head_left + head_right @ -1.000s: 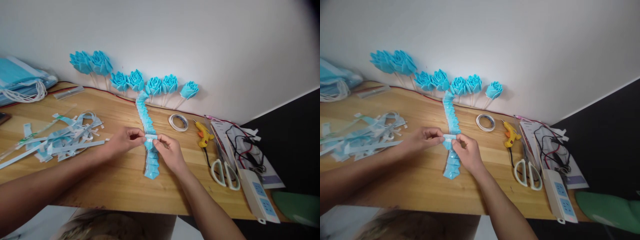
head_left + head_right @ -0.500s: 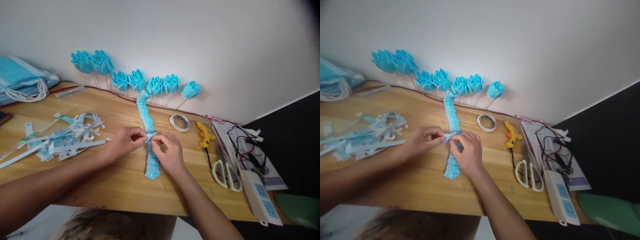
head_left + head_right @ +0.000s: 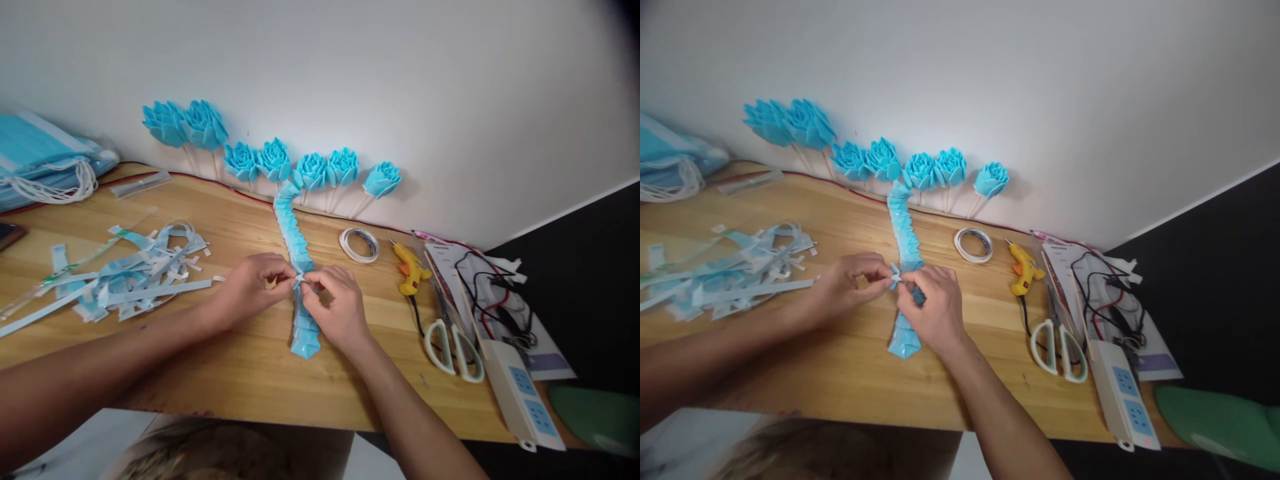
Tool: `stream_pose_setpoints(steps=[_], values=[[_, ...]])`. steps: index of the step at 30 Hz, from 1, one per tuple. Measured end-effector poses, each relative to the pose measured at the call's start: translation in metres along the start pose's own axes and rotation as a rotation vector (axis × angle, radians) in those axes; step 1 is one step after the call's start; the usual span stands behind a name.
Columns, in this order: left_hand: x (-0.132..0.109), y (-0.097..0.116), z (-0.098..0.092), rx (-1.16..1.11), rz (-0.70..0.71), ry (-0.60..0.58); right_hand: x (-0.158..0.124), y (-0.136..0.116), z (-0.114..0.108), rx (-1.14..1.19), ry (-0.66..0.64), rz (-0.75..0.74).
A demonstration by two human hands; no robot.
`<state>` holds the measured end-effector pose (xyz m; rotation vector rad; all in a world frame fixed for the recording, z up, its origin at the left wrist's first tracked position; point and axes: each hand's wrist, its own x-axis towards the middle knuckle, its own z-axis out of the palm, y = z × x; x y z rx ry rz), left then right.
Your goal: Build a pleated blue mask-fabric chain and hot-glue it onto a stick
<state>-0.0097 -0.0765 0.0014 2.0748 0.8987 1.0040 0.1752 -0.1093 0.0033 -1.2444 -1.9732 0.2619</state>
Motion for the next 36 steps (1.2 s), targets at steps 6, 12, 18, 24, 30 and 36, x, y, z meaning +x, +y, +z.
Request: stream_pose_setpoints(steps=[6,12,18,24,30,36], values=[[-0.001,-0.003,0.0,-0.015,-0.016,-0.007,0.0,0.001,-0.001,0.013,-0.013,0.0],[0.0,-0.002,0.0,-0.067,-0.052,-0.007,0.0,0.0,-0.001,0.039,0.0,0.011],[0.004,0.001,-0.006,-0.203,-0.246,-0.018,0.0,0.002,-0.006,0.196,0.03,0.149],[0.006,0.001,-0.009,-0.355,-0.35,-0.094,0.002,0.007,-0.009,0.583,-0.025,0.453],[0.006,0.0,-0.009,-0.353,-0.34,-0.104,0.003,0.004,-0.01,0.705,-0.16,0.531],[0.005,-0.001,-0.007,-0.255,-0.225,0.048,0.004,0.005,-0.007,0.652,-0.128,0.492]])
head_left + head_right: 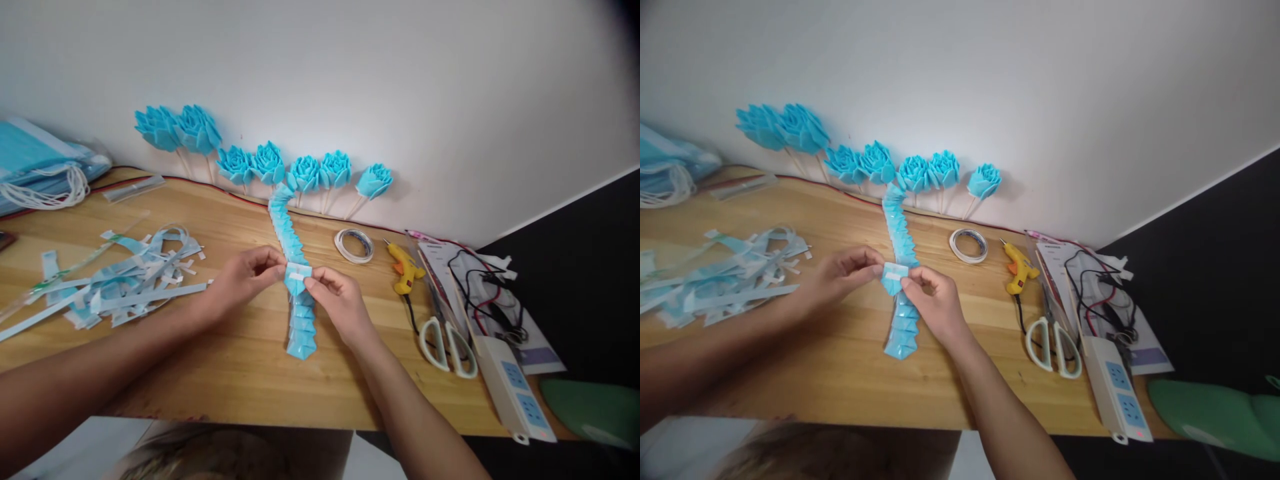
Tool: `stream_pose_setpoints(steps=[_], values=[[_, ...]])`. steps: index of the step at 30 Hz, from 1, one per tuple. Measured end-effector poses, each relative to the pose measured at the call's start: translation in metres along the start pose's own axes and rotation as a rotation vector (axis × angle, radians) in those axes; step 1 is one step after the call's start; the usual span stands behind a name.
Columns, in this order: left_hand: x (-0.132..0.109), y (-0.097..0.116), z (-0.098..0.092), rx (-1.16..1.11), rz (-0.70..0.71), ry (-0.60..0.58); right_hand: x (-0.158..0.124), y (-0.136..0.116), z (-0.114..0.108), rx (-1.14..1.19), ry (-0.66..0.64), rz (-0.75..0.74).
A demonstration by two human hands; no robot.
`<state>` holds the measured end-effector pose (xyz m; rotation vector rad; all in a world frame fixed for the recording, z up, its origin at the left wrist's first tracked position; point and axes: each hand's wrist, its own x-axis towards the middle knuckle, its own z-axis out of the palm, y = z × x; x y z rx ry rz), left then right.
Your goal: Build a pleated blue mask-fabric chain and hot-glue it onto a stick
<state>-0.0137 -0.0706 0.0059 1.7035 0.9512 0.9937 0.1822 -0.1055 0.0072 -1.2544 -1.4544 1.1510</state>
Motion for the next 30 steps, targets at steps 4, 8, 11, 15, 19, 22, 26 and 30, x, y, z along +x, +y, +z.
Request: stream_pose_setpoints(steps=[4,8,11,15,19,22,26,30], values=[[-0.007,0.01,0.001,0.238,0.232,0.139,0.0,-0.001,0.003,-0.106,0.099,-0.067],[-0.009,0.011,0.003,0.393,0.402,0.065,-0.002,-0.004,0.006,-0.216,0.135,-0.13],[-0.008,0.006,0.004,0.447,0.421,0.056,-0.004,-0.004,0.008,-0.293,0.143,-0.186],[-0.008,0.001,0.005,0.466,0.386,0.079,-0.004,-0.003,0.009,-0.345,0.162,-0.231],[-0.01,0.002,0.008,0.415,0.351,0.16,-0.005,-0.002,0.01,-0.375,0.188,-0.247],[-0.01,0.006,0.008,0.359,0.341,0.149,-0.005,-0.002,0.01,-0.384,0.203,-0.238],[-0.009,0.008,0.006,0.427,0.385,0.102,-0.005,-0.002,0.01,-0.382,0.197,-0.233],[-0.008,0.006,0.006,0.517,0.415,0.104,-0.005,-0.003,0.01,-0.386,0.191,-0.236]])
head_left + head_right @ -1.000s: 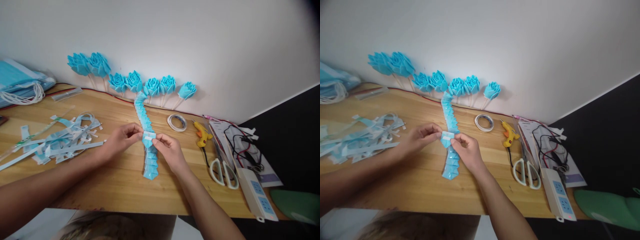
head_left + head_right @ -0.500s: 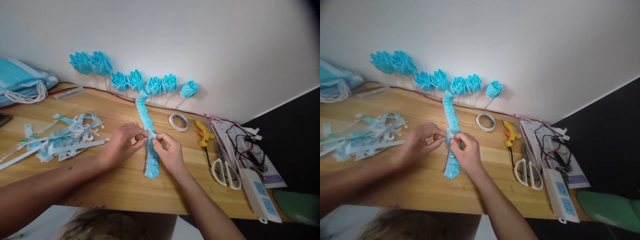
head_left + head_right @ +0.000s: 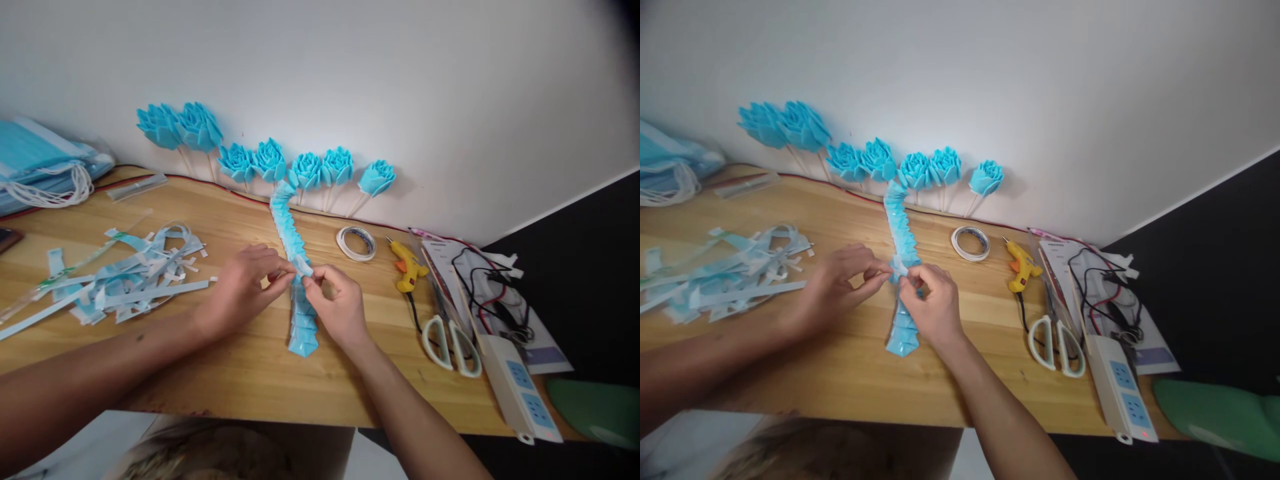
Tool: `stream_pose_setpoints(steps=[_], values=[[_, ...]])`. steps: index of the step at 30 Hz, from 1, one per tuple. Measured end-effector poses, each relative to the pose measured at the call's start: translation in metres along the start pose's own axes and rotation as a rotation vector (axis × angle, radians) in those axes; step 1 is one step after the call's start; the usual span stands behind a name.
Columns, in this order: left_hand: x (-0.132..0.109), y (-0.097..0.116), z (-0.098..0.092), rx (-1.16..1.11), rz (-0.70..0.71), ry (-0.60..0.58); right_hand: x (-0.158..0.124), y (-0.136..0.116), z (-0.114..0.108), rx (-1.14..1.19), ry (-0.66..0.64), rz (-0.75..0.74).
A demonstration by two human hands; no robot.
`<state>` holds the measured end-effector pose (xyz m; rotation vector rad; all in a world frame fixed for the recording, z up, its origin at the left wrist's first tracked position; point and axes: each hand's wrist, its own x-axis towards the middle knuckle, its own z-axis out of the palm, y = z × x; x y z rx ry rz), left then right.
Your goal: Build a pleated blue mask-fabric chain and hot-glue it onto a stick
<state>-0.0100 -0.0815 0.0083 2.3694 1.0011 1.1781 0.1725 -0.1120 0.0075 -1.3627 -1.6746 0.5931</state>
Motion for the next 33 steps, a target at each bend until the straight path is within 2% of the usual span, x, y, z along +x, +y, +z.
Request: stream_pose_setpoints(steps=[5,15,21,27,33], values=[[-0.0008,-0.0006,0.0007,0.054,0.034,-0.005,-0.0004,0.0002,0.0011,-0.027,0.009,-0.023],[0.0001,0.0028,-0.0003,0.083,0.038,-0.018,-0.0019,0.0047,0.0051,-0.154,0.065,-0.206],[0.0004,0.0037,0.0002,0.074,0.013,-0.03,-0.0017,0.0041,0.0045,-0.19,0.06,-0.225],[0.0007,0.0021,0.002,-0.026,-0.031,-0.025,-0.0014,0.0036,0.0046,-0.186,0.051,-0.22],[0.0008,0.0004,0.0013,-0.034,-0.006,-0.032,-0.0014,0.0035,0.0046,-0.18,0.05,-0.215]])
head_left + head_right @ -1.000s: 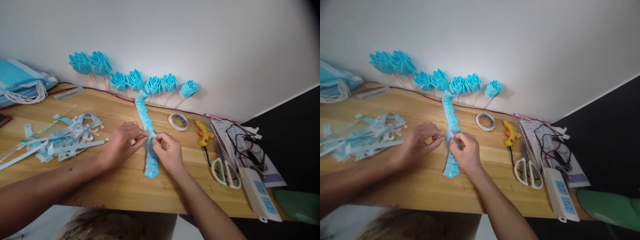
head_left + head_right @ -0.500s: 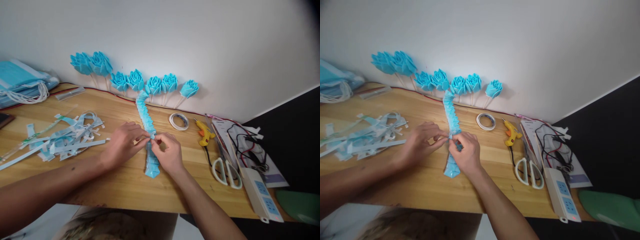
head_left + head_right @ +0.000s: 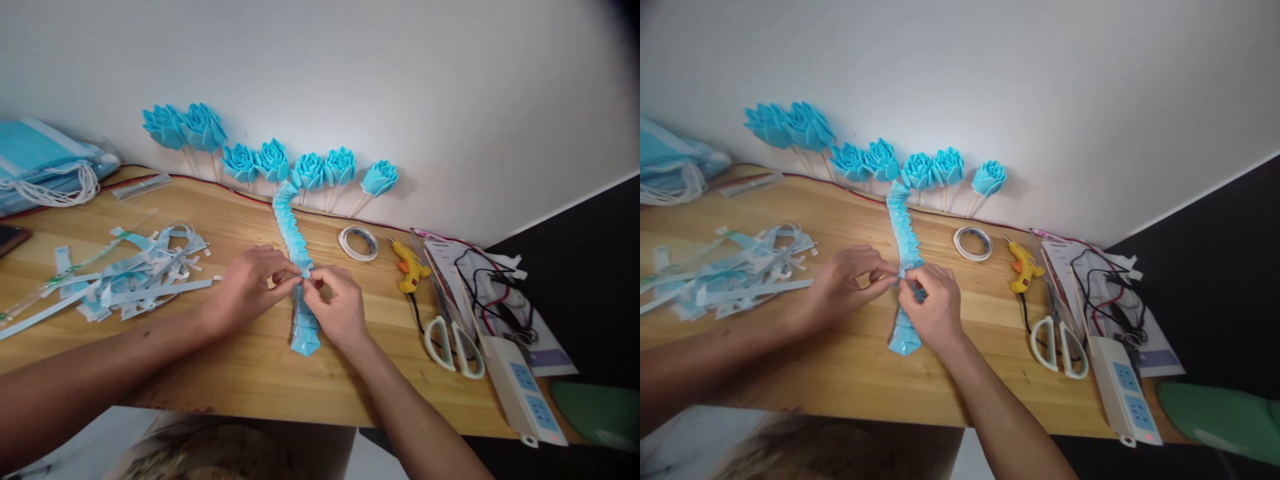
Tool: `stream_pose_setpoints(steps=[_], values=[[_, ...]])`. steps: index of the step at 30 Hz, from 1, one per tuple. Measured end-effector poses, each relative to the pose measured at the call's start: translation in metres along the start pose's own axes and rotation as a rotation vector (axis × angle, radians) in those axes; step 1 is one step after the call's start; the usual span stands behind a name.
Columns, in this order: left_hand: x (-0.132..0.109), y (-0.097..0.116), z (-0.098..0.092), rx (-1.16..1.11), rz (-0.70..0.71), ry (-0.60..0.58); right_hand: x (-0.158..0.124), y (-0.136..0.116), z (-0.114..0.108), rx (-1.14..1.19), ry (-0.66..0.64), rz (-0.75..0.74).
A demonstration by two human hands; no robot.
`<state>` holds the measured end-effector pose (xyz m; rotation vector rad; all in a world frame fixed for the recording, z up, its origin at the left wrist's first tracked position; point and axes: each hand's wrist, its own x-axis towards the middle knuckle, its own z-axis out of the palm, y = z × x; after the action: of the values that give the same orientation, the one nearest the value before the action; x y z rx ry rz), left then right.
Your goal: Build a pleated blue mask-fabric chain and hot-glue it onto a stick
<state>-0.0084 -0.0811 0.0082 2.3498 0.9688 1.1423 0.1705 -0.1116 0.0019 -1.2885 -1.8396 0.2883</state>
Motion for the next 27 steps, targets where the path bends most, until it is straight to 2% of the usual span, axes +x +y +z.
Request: stream_pose_setpoints(steps=[13,27], values=[[0.0031,0.0005,-0.0006,-0.074,-0.066,-0.024,0.0,0.0005,0.0,0.0,-0.013,-0.008],[0.0017,-0.0003,-0.0002,-0.056,-0.014,-0.022,-0.0004,0.0015,0.001,0.008,-0.008,-0.021]])
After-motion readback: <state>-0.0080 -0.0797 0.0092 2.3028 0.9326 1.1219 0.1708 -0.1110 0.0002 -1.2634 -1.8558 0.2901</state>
